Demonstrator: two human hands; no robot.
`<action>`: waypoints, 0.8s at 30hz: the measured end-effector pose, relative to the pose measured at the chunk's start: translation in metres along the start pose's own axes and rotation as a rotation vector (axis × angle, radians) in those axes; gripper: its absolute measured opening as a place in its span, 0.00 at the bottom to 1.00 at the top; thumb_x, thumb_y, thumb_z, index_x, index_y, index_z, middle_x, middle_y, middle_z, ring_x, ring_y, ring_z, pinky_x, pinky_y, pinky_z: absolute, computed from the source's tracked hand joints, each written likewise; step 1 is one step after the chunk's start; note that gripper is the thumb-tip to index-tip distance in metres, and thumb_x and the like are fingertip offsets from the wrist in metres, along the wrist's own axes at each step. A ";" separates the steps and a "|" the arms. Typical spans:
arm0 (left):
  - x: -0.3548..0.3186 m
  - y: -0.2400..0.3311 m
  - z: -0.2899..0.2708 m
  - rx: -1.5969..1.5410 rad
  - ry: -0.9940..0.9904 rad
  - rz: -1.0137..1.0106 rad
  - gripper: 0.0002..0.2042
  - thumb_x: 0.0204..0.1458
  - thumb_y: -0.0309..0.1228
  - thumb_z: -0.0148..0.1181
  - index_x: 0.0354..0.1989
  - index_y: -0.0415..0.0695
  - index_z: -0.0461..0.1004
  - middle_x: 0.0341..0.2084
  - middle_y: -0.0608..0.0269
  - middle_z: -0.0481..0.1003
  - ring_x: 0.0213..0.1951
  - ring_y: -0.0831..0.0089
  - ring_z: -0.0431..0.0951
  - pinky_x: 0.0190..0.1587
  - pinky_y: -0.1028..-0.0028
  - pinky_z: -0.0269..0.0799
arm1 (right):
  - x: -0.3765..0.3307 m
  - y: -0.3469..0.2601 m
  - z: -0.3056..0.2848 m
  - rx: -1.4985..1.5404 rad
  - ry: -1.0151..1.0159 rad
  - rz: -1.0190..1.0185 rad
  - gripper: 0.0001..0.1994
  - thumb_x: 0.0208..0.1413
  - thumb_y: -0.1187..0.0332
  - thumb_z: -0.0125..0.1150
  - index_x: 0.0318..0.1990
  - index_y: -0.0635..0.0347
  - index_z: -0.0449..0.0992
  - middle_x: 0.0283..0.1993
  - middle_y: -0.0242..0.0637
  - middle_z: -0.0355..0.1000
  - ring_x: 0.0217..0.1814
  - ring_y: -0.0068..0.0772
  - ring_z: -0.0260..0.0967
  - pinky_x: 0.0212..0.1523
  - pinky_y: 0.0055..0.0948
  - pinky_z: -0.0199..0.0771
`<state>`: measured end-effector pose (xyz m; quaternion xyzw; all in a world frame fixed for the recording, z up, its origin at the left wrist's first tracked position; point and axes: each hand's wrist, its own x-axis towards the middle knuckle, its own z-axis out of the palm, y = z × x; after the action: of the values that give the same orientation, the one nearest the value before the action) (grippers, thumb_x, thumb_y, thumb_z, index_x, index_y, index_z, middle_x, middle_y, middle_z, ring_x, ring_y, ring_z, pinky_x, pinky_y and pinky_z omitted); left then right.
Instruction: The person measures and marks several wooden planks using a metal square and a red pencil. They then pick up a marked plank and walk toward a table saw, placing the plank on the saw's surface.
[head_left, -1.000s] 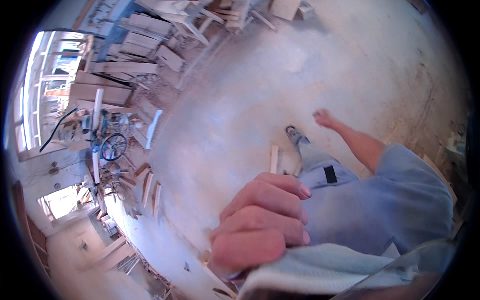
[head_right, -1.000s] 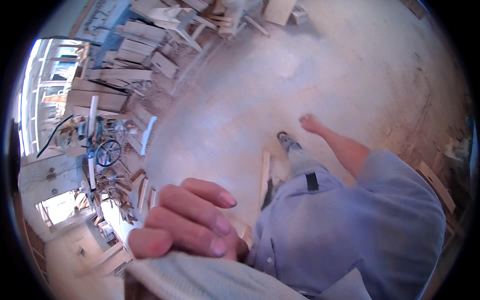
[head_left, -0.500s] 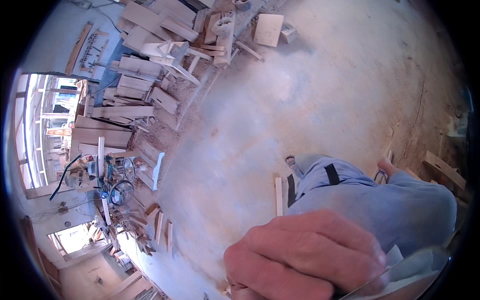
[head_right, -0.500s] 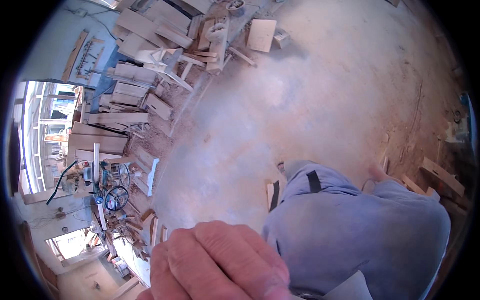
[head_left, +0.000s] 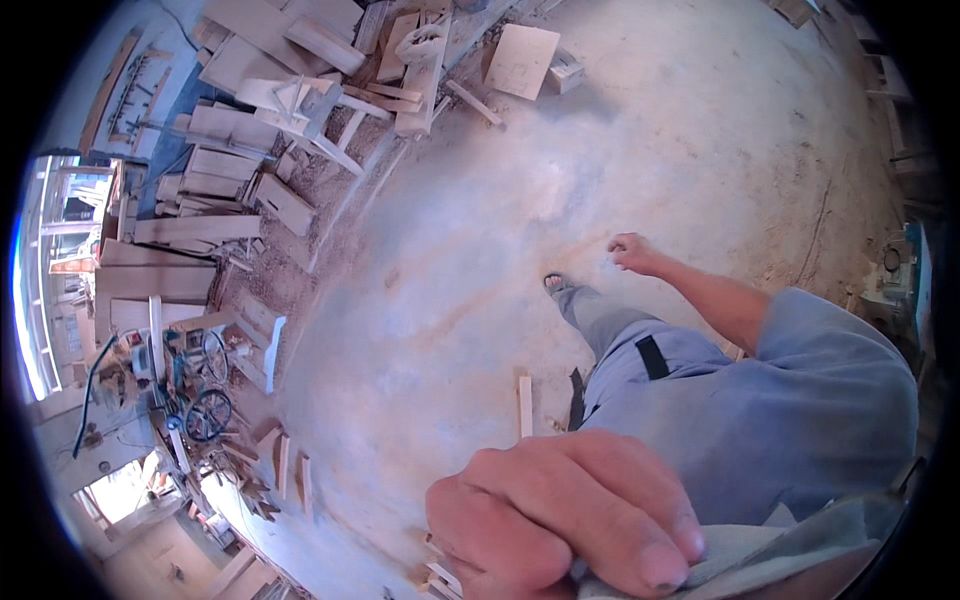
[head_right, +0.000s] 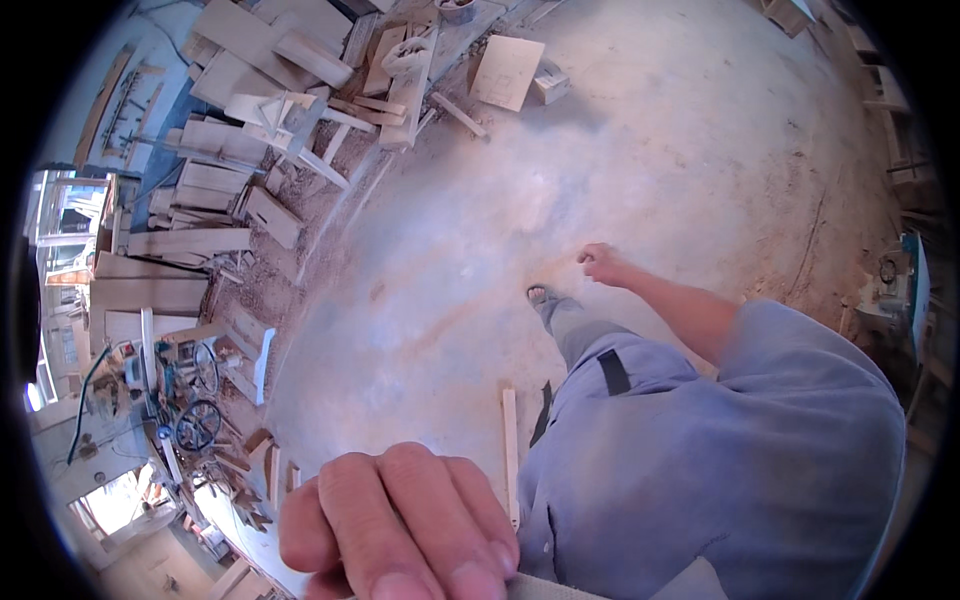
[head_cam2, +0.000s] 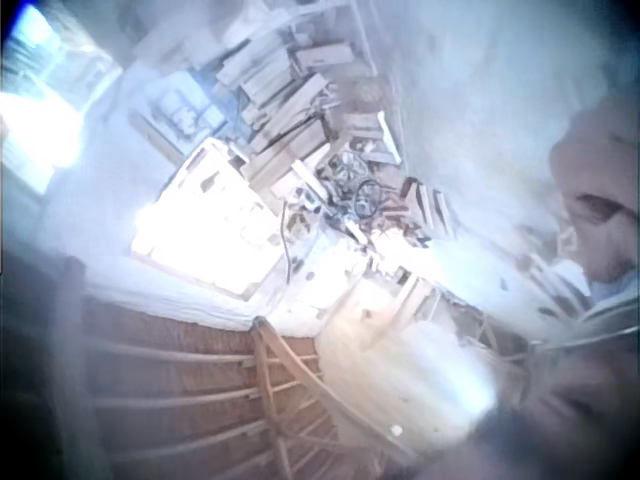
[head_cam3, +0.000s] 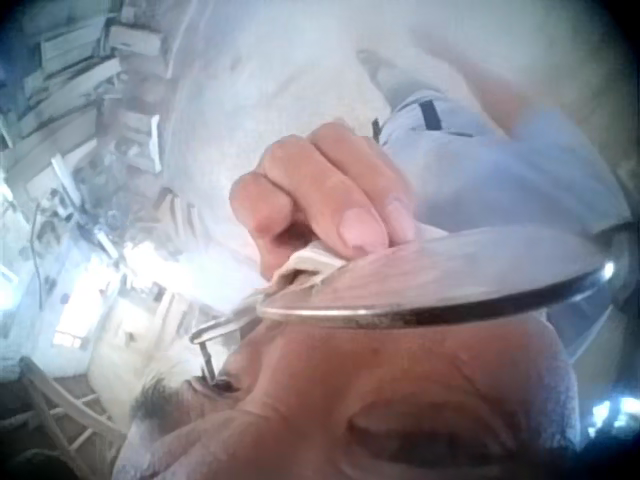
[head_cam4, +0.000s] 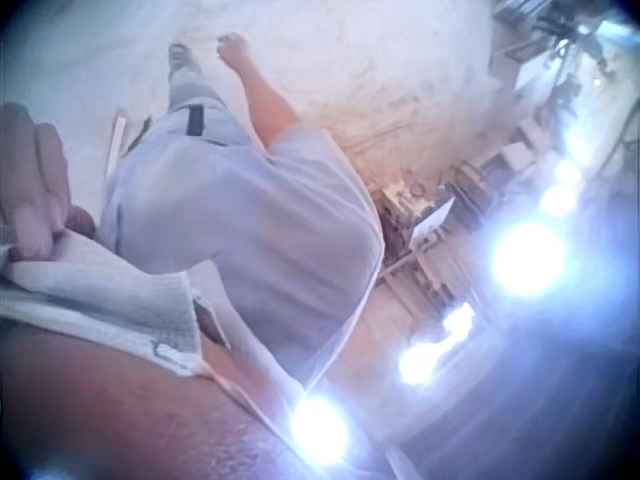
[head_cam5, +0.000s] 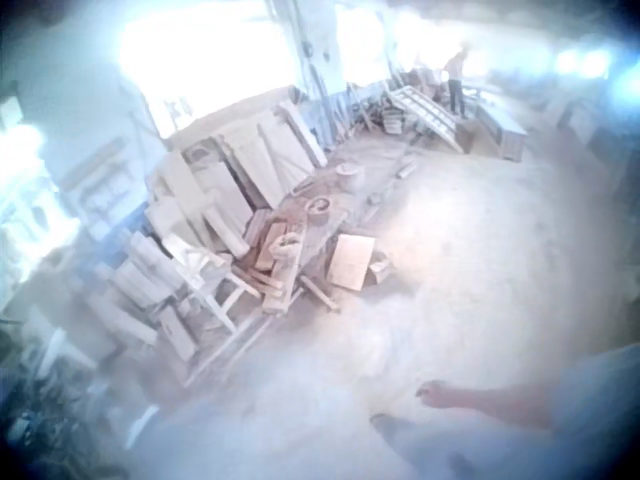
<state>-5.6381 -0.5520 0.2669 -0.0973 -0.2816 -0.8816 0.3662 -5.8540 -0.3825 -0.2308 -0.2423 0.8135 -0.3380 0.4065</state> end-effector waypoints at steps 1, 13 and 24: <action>0.008 -0.010 -0.014 0.035 -0.084 0.083 0.20 0.65 0.34 0.56 0.64 0.46 0.67 0.41 0.54 0.74 0.36 0.62 0.75 0.36 0.72 0.79 | 0.016 -0.035 -0.004 0.064 -0.028 0.003 0.17 0.48 0.71 0.60 0.46 0.68 0.79 0.37 0.44 0.78 0.30 0.32 0.78 0.32 0.32 0.81; 0.142 -0.043 -0.025 0.027 0.098 -0.060 0.10 0.64 0.24 0.46 0.28 0.42 0.58 0.14 0.57 0.67 0.15 0.68 0.67 0.14 0.76 0.62 | 0.051 0.024 0.004 0.153 0.032 0.227 0.14 0.44 0.76 0.62 0.42 0.66 0.79 0.29 0.43 0.77 0.26 0.32 0.75 0.26 0.32 0.77; 0.116 -0.040 -0.087 -0.246 -0.246 0.175 0.16 0.62 0.25 0.56 0.58 0.48 0.71 0.41 0.54 0.76 0.36 0.63 0.77 0.35 0.71 0.76 | 0.010 0.074 0.004 0.359 0.205 0.678 0.12 0.48 0.79 0.58 0.42 0.63 0.79 0.25 0.40 0.75 0.18 0.28 0.69 0.16 0.29 0.66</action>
<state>-5.7460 -0.6475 0.2221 -0.2723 -0.2047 -0.8556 0.3898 -5.8645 -0.3425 -0.2926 0.1503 0.8117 -0.3439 0.4475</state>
